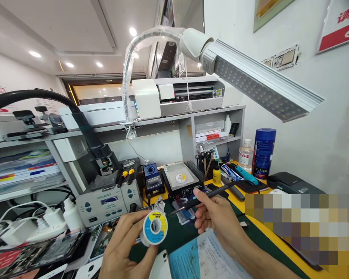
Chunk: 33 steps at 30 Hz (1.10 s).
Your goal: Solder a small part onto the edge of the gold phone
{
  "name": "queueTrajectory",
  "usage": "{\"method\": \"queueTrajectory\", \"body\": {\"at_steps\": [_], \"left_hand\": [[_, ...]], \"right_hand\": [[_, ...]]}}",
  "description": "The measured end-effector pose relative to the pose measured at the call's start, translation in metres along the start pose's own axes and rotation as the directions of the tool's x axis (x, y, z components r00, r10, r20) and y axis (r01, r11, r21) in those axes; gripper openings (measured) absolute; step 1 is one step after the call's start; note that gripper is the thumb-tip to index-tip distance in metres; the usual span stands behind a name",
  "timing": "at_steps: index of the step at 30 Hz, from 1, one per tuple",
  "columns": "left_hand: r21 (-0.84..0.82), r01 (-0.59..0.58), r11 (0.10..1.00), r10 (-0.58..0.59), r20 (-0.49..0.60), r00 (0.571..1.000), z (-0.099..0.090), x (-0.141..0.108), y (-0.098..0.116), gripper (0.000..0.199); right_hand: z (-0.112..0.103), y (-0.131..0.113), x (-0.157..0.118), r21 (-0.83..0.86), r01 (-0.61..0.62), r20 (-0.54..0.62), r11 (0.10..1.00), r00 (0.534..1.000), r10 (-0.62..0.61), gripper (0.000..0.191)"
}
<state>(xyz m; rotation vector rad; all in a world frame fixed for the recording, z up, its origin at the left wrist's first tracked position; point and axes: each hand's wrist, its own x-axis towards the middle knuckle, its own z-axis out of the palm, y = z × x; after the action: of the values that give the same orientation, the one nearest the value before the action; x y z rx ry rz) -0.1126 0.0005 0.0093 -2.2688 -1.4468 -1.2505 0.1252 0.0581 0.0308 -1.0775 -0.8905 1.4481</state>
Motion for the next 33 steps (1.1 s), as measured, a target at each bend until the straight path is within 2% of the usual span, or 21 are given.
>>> {"method": "queueTrajectory", "body": {"at_steps": [4,11,15,21,26,30,33], "left_hand": [[0.005,0.034,0.999,-0.034,0.009,0.999,0.001,0.001,0.001,0.026],[0.009,-0.008,1.000,0.008,-0.052,0.999,0.001,0.006,0.005,0.022],[0.011,-0.006,1.000,0.006,-0.050,0.999,-0.001,0.005,0.005,0.021],[-0.016,0.063,0.998,-0.064,-0.036,0.997,0.000,0.001,0.000,0.025],[-0.021,0.083,0.996,-0.083,-0.021,0.996,-0.002,0.003,-0.005,0.024],[-0.067,0.170,0.983,-0.169,0.013,0.985,0.000,0.005,-0.010,0.023],[-0.144,0.312,0.939,-0.301,0.094,0.949,0.003,0.004,-0.012,0.028]], "right_hand": [[0.001,-0.001,-0.001,-0.007,-0.001,-0.002,1.000,1.000,0.001,0.051],[0.000,0.000,0.000,-0.002,-0.004,0.010,1.000,1.000,0.004,0.050],[0.000,0.001,0.001,0.017,-0.003,0.035,1.000,0.999,0.003,0.049],[-0.003,-0.002,-0.001,0.001,-0.010,0.059,1.000,0.998,0.010,0.047],[-0.005,-0.006,-0.001,0.003,-0.037,0.122,0.999,0.992,0.037,0.036],[-0.005,-0.006,-0.003,0.043,-0.024,0.131,0.999,0.991,0.018,0.026],[-0.006,-0.006,-0.001,0.057,-0.022,0.118,0.998,0.993,0.015,0.021]]}}
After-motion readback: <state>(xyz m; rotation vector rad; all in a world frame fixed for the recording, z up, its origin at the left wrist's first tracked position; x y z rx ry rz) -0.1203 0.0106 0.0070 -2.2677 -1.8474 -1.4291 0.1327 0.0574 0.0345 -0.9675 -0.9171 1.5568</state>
